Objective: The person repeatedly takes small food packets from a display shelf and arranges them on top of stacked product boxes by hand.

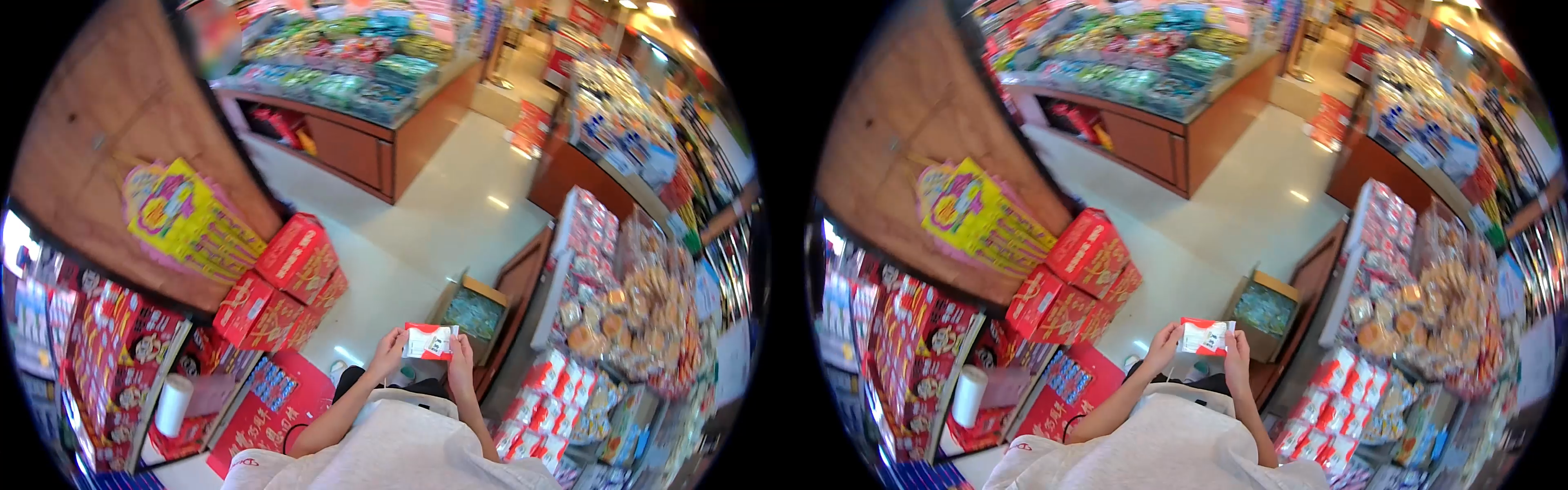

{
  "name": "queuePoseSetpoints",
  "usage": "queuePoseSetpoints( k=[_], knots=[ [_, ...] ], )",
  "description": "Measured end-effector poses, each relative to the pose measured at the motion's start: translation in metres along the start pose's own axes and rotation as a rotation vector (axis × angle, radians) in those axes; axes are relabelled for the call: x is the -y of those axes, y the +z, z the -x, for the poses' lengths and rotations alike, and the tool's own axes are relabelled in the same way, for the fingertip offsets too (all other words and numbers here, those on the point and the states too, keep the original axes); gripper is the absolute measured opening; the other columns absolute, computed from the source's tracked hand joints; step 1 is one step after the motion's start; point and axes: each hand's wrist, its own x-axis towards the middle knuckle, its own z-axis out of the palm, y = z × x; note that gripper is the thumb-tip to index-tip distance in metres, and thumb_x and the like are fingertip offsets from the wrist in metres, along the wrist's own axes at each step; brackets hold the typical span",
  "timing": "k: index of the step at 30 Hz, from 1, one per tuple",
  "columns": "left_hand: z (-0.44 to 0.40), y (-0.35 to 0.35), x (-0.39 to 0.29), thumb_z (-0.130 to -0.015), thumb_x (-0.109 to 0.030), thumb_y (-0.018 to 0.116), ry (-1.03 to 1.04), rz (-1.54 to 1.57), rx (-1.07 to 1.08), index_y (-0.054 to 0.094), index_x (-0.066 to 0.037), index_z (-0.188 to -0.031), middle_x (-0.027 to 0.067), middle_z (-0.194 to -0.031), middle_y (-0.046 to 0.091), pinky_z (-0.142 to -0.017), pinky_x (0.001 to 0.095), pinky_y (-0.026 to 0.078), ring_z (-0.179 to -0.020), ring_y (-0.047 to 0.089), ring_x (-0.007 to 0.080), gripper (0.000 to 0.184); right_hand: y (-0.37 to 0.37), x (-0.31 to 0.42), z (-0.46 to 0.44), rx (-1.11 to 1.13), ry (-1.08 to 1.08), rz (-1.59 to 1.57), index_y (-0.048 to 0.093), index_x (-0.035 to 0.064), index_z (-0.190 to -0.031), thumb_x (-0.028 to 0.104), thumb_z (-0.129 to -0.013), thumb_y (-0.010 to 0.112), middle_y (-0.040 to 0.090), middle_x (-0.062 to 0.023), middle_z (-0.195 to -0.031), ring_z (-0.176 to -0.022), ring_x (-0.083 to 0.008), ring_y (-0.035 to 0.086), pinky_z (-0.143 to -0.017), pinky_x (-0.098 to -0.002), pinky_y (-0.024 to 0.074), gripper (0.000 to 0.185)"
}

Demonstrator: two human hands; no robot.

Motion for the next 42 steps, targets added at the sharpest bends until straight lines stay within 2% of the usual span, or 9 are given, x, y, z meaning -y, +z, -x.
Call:
queuePoseSetpoints(
  k=[1,8,12,14,23,33,36,38,42],
  knots=[
    [0.002,-0.016,-0.002,-0.103,-0.023,0.048,-0.009,-0.007,-0.054,0.057,-0.005,-0.092,-0.0054,-0.078,0.051,-0.062,0.0204,0.038,-0.072,0.046,0.0025,0.023,0.014,-0.001,-0.005,0.010,0.047,0.147,0.051,0.0081,-0.090,0.018,-0.103,0.048,0.057,0.0014,-0.085,-0.078,-0.0039,0.053,-0.073,-0.0222,0.0454,0.016],
    [0.035,-0.095,-0.024,-0.102,-0.021,0.048,0.093,0.052,-0.405,0.057,-0.006,-0.089,-0.0058,-0.077,0.050,-0.065,0.0197,0.037,-0.073,0.044,0.0025,0.022,0.099,-0.035,-0.028,0.369,0.230,0.207,0.057,0.0041,-0.099,0.018,-0.102,0.051,0.062,-0.0020,-0.093,-0.080,-0.0056,0.058,-0.072,-0.0208,0.0485,0.016],
    [0.065,-0.124,-0.031,-0.100,-0.025,0.054,0.012,0.096,-0.551,0.058,-0.007,-0.091,-0.0062,-0.072,0.050,-0.057,0.0207,0.033,-0.066,0.042,0.0017,0.020,0.137,-0.045,-0.026,0.576,0.235,0.312,0.058,0.0009,-0.108,0.018,-0.102,0.051,0.064,-0.0036,-0.100,-0.091,-0.0081,0.058,-0.083,-0.0242,0.0473,0.020],
    [0.079,-0.135,-0.038,-0.099,-0.027,0.057,-0.073,0.089,-0.585,0.058,-0.008,-0.092,-0.0065,-0.069,0.050,-0.053,0.0215,0.030,-0.062,0.040,0.0015,0.021,0.156,-0.049,-0.023,0.611,0.271,0.375,0.058,0.0010,-0.105,0.020,-0.101,0.054,0.062,-0.0036,-0.099,-0.090,-0.0082,0.055,-0.082,-0.0247,0.0459,0.020],
    [0.100,-0.213,-0.044,-0.098,-0.030,0.059,-0.033,0.073,-0.605,0.059,-0.009,-0.095,-0.0062,-0.070,0.050,-0.052,0.0229,0.030,-0.060,0.039,0.0027,0.021,0.218,-0.079,-0.002,0.718,0.257,0.527,0.057,0.0005,-0.111,0.019,-0.099,0.058,0.063,-0.0048,-0.103,-0.095,-0.0099,0.056,-0.086,-0.0248,0.0447,0.022],
    [0.125,-0.331,-0.061,-0.100,-0.031,0.055,0.043,0.000,-0.552,0.057,-0.009,-0.095,-0.0047,-0.082,0.051,-0.069,0.0234,0.038,-0.078,0.045,0.0058,0.023,0.299,-0.137,0.035,0.741,0.288,0.491,0.056,0.0013,-0.112,0.018,-0.099,0.056,0.067,-0.0083,-0.102,-0.085,-0.0115,0.063,-0.076,-0.0257,0.0496,0.021],
    [0.135,-0.366,-0.041,-0.102,-0.033,0.049,0.012,0.030,-0.557,0.061,-0.002,-0.102,-0.0005,-0.090,0.060,-0.076,0.0258,0.043,-0.086,0.052,0.0092,0.033,0.329,-0.156,0.047,0.740,0.239,0.487,0.055,-0.0002,-0.116,0.019,-0.099,0.055,0.067,-0.0093,-0.099,-0.081,-0.0129,0.065,-0.074,-0.0263,0.0512,0.025],
    [0.150,-0.377,-0.057,-0.104,-0.037,0.045,0.004,0.093,-0.482,0.061,-0.001,-0.113,-0.0034,-0.099,0.061,-0.083,0.0251,0.044,-0.093,0.051,0.0063,0.040,0.338,-0.172,0.048,0.770,0.279,0.487,0.055,-0.0010,-0.118,0.021,-0.100,0.054,0.066,-0.0083,-0.100,-0.082,-0.0128,0.064,-0.074,-0.0265,0.0514,0.028],
    [0.158,-0.387,-0.040,-0.104,-0.039,0.044,-0.038,0.092,-0.529,0.060,0.000,-0.113,-0.0004,-0.097,0.061,-0.082,0.0267,0.045,-0.091,0.052,0.0084,0.044,0.360,-0.181,0.054,0.748,0.274,0.483,0.056,-0.0009,-0.117,0.026,-0.102,0.051,0.065,-0.0072,-0.102,-0.085,-0.0113,0.063,-0.072,-0.0250,0.0504,0.031]
  ],
)
